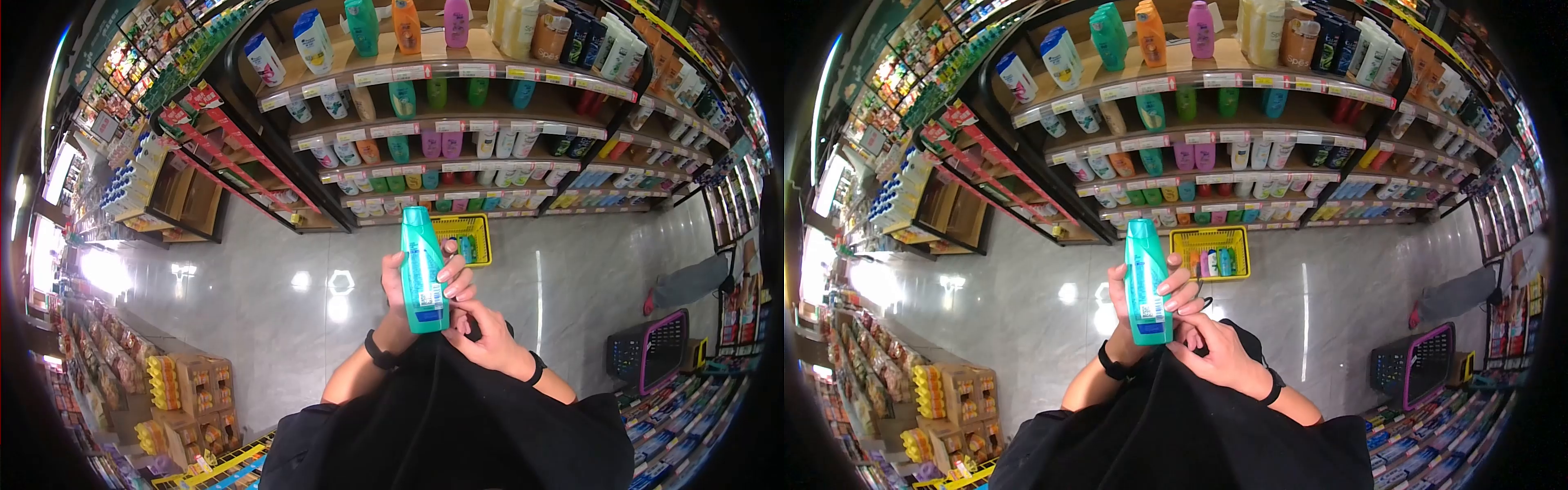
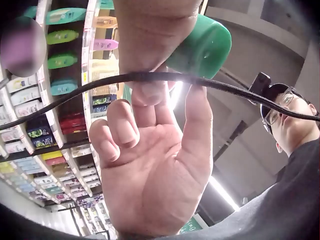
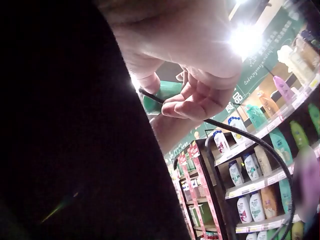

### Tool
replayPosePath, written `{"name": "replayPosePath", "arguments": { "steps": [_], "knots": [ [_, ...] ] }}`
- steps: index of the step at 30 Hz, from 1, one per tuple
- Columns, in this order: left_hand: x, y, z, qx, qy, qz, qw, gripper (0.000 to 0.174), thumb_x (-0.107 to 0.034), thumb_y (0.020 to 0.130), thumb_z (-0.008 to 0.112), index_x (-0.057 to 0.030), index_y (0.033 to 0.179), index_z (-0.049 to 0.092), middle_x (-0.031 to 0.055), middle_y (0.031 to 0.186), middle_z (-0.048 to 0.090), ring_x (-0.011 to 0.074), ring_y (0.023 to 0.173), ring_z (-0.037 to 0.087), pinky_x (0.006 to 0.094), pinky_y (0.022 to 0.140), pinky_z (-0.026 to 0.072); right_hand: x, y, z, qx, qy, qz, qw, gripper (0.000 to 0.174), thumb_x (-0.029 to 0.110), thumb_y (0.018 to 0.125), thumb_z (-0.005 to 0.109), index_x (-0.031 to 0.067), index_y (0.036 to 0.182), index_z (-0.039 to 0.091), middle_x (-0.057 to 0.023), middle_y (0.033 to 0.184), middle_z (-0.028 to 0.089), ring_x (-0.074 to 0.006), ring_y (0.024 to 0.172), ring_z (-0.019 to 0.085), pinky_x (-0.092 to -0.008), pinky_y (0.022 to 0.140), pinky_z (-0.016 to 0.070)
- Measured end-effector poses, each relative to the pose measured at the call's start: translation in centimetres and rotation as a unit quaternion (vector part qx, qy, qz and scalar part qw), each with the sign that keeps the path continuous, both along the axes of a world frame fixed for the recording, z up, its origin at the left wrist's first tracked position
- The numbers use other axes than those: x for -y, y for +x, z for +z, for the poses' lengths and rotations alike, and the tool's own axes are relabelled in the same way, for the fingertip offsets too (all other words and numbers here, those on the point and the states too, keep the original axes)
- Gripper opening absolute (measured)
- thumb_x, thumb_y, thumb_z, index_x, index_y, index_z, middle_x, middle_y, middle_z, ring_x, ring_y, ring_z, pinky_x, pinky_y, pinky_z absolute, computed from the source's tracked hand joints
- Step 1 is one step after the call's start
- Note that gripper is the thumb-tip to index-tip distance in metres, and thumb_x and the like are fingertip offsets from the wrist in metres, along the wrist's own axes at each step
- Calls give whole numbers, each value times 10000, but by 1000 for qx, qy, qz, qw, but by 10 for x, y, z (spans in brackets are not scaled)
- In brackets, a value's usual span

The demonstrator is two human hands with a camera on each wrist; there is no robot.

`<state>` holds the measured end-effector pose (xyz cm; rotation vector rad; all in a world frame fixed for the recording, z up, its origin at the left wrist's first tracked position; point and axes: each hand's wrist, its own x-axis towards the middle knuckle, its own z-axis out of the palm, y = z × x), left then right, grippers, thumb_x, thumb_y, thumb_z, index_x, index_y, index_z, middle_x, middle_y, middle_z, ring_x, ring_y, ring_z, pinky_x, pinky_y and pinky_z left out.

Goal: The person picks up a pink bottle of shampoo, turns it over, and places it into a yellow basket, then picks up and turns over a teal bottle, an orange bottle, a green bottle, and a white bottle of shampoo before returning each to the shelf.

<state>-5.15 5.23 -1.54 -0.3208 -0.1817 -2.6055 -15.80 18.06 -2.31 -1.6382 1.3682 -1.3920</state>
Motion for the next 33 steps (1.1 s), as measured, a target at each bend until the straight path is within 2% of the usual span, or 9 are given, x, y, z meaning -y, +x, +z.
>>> {"name": "replayPosePath", "arguments": {
  "steps": [4, 11, 18, 23, 26, 29, 32, 33],
  "knots": [
    [1, 1, 1, 4, 31, -1, 1000, 634, -567, 826, 570, -41, 1176, 511, 50, 820, 492, 208, 731, 483, 360, 726, 384, 2, 2, 1, 0, -5, -1, 1000, 426, 42, 808, 756, 2, 1175, 544, -41, 765, 595, -150, 598, 572, -276, 565, 466],
    [3, 3, 5, 6, 31, 7, 999, 636, -548, 813, 579, -34, 1181, 518, 59, 822, 500, 209, 721, 484, 351, 690, 388, 5, 3, 3, 4, 5, 6, 1000, 424, 49, 821, 740, -1, 1190, 537, -52, 786, 617, -162, 605, 580, -278, 574, 478],
    [15, 4, 15, -10, 4, -2, 1000, 662, -540, 819, 574, -24, 1227, 509, 65, 837, 499, 210, 744, 495, 354, 714, 391, 15, -2, 13, 6, 8, 33, 999, 424, 81, 845, 738, -10, 1198, 522, -62, 821, 642, -153, 634, 591, -274, 589, 481],
    [39, 6, 34, -32, -40, 12, 999, 686, -555, 829, 556, -27, 1262, 492, 64, 854, 497, 211, 760, 506, 361, 727, 401, 40, -7, 39, 23, 0, 65, 998, 428, 105, 858, 741, -22, 1201, 520, -64, 872, 657, -141, 665, 600, -264, 601, 475],
    [57, 7, 54, -12, -60, 26, 998, 629, -578, 826, 572, -58, 1163, 467, 37, 826, 505, 195, 736, 499, 362, 729, 397, 60, -5, 57, 9, 5, 64, 998, 438, 107, 858, 744, -21, 1211, 520, -68, 891, 659, -143, 672, 609, -263, 595, 474],
    [80, 6, 71, -23, -84, 28, 996, 640, -582, 815, 587, -57, 1164, 474, 30, 802, 509, 191, 711, 503, 362, 714, 402, 81, -1, 67, 11, -30, 47, 998, 440, 106, 858, 743, -21, 1215, 521, -71, 898, 661, -143, 679, 616, -262, 592, 476],
    [102, 4, 85, -26, -91, 21, 995, 636, -576, 795, 604, -62, 1147, 476, 25, 781, 506, 185, 697, 505, 356, 708, 398, 102, -2, 79, -21, -41, 49, 998, 488, 41, 865, 702, -29, 1273, 445, -80, 896, 649, -146, 707, 615, -279, 637, 496],
    [111, 2, 88, -30, -95, 18, 995, 635, -575, 791, 607, -63, 1143, 477, 25, 779, 506, 184, 695, 505, 355, 707, 396, 109, -2, 82, -19, -41, 39, 998, 477, 61, 863, 715, -30, 1260, 469, -78, 899, 654, -145, 698, 618, -274, 623, 492]
  ]
}}
